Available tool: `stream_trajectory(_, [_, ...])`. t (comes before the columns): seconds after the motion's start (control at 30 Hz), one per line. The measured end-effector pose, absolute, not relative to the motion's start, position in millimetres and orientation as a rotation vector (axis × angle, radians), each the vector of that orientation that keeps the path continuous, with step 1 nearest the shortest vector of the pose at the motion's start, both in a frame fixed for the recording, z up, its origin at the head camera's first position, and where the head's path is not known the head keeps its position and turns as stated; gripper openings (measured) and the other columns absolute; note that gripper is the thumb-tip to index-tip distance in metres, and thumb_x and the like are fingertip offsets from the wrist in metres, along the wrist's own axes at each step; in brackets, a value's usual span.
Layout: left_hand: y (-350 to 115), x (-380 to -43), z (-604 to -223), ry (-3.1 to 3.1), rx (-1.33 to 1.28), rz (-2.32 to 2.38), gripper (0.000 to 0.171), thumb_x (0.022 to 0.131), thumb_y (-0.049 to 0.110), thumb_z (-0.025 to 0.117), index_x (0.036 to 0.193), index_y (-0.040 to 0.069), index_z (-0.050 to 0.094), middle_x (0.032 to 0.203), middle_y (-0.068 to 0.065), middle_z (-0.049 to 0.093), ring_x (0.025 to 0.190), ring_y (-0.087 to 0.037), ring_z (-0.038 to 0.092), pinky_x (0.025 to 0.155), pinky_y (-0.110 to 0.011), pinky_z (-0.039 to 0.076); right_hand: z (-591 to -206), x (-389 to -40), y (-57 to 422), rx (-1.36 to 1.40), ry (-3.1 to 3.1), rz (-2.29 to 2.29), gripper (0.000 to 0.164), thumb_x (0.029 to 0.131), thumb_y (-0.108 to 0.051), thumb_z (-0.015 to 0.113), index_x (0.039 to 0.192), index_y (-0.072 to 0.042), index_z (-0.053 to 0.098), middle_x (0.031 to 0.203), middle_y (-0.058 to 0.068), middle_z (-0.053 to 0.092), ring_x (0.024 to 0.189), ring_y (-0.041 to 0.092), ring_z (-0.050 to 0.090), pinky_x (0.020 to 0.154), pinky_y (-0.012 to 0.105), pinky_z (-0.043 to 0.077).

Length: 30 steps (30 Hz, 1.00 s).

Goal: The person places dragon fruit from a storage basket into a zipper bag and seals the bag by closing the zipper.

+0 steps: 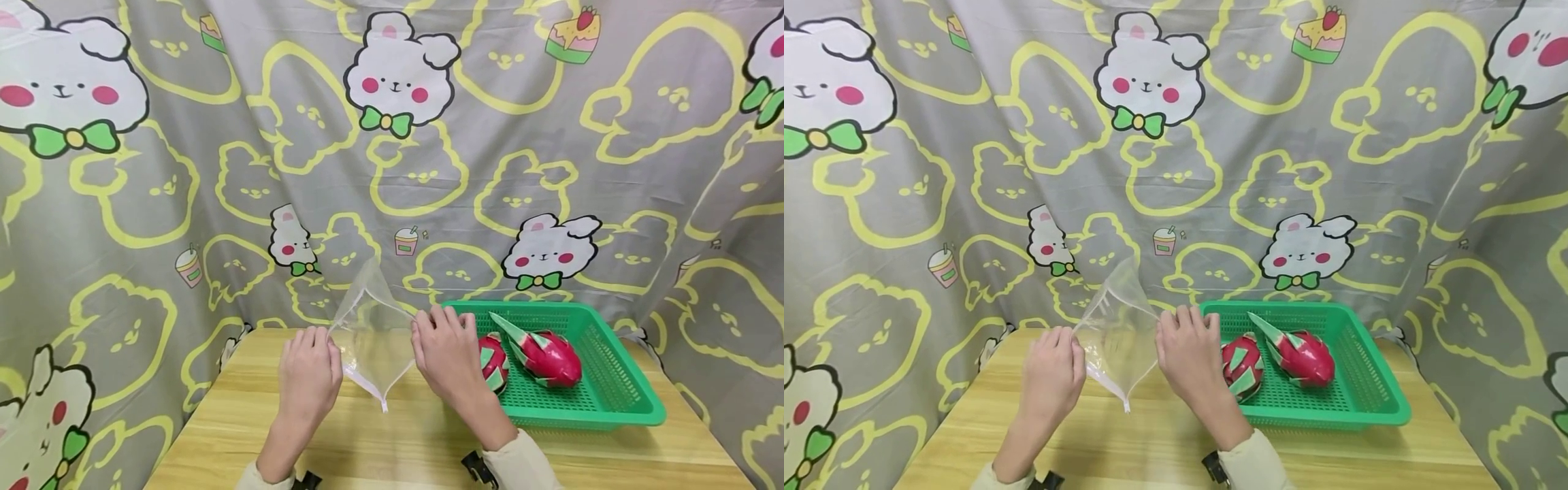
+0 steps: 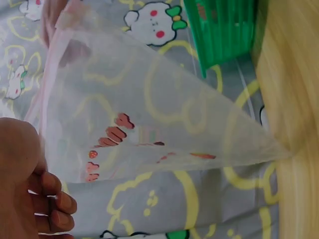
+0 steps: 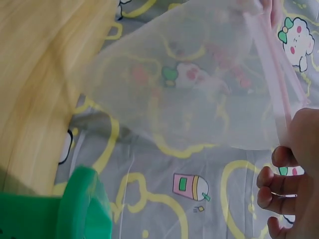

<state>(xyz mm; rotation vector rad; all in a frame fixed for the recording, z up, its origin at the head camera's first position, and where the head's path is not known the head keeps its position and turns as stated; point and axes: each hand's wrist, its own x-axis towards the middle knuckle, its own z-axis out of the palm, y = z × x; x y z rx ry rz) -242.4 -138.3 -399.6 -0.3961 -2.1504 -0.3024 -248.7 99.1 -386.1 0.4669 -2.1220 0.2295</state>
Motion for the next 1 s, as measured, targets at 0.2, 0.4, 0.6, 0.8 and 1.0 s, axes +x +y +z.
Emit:
stream_trajectory(0.2, [-153, -244, -391, -2.138, -0.43, -0.222, 0.025, 0.098, 0.015, 0.04, 0.08, 0.002, 0.052, 0.077, -0.013, 0.054, 0.069, -0.033, 0.05, 0.06, -0.041, 0.039, -388, -252, 109, 0.452, -2.144, 0.216, 0.035, 0.108, -0.027, 0.035, 0.084, -0.009, 0.055, 0.084, 0.008, 0.059, 0.077, 0.03, 0.054, 0.073, 0.048, 0.039])
stream_trajectory(0.4, [-168, -238, -381, -2.201, -0.382, -0.161, 0.028, 0.097, 0.016, 0.038, 0.08, 0.001, 0.053, 0.077, -0.014, 0.052, 0.071, -0.036, 0.05, 0.067, -0.047, 0.041, -391, -254, 116, 0.474, -2.163, 0.175, 0.026, 0.104, -0.023, 0.048, 0.082, -0.009, 0.053, 0.08, 0.008, 0.056, 0.076, 0.03, 0.053, 0.072, 0.045, 0.04])
stream_trajectory(0.6, [-165, -228, -367, -2.286, -0.374, -0.164, 0.028, 0.099, 0.018, 0.039, 0.081, 0.004, 0.055, 0.078, -0.012, 0.053, 0.075, -0.035, 0.052, 0.073, -0.048, 0.042, -394, -255, 114, 0.514, -2.15, 0.158, 0.023, 0.102, -0.02, 0.05, 0.083, -0.008, 0.053, 0.079, 0.007, 0.055, 0.076, 0.03, 0.052, 0.071, 0.044, 0.04])
stream_trajectory(0.8, [-151, -227, -361, -2.254, -0.43, -0.185, 0.026, 0.098, 0.018, 0.043, 0.079, 0.006, 0.055, 0.079, -0.011, 0.056, 0.074, -0.034, 0.054, 0.069, -0.044, 0.041, -392, -255, 104, 0.559, -2.1, 0.18, 0.033, 0.106, -0.022, 0.036, 0.078, -0.009, 0.047, 0.072, 0.005, 0.047, 0.069, 0.027, 0.049, 0.068, 0.041, 0.039])
stream_trajectory(1.0, [-142, -229, -364, -2.257, -0.428, -0.198, 0.027, 0.098, 0.02, 0.044, 0.08, 0.005, 0.056, 0.079, -0.011, 0.057, 0.076, -0.035, 0.055, 0.07, -0.046, 0.043, -391, -255, 94, 0.579, -2.098, 0.253, 0.034, 0.106, -0.021, 0.035, 0.074, -0.011, 0.042, 0.068, 0.002, 0.038, 0.064, 0.024, 0.045, 0.066, 0.038, 0.035])
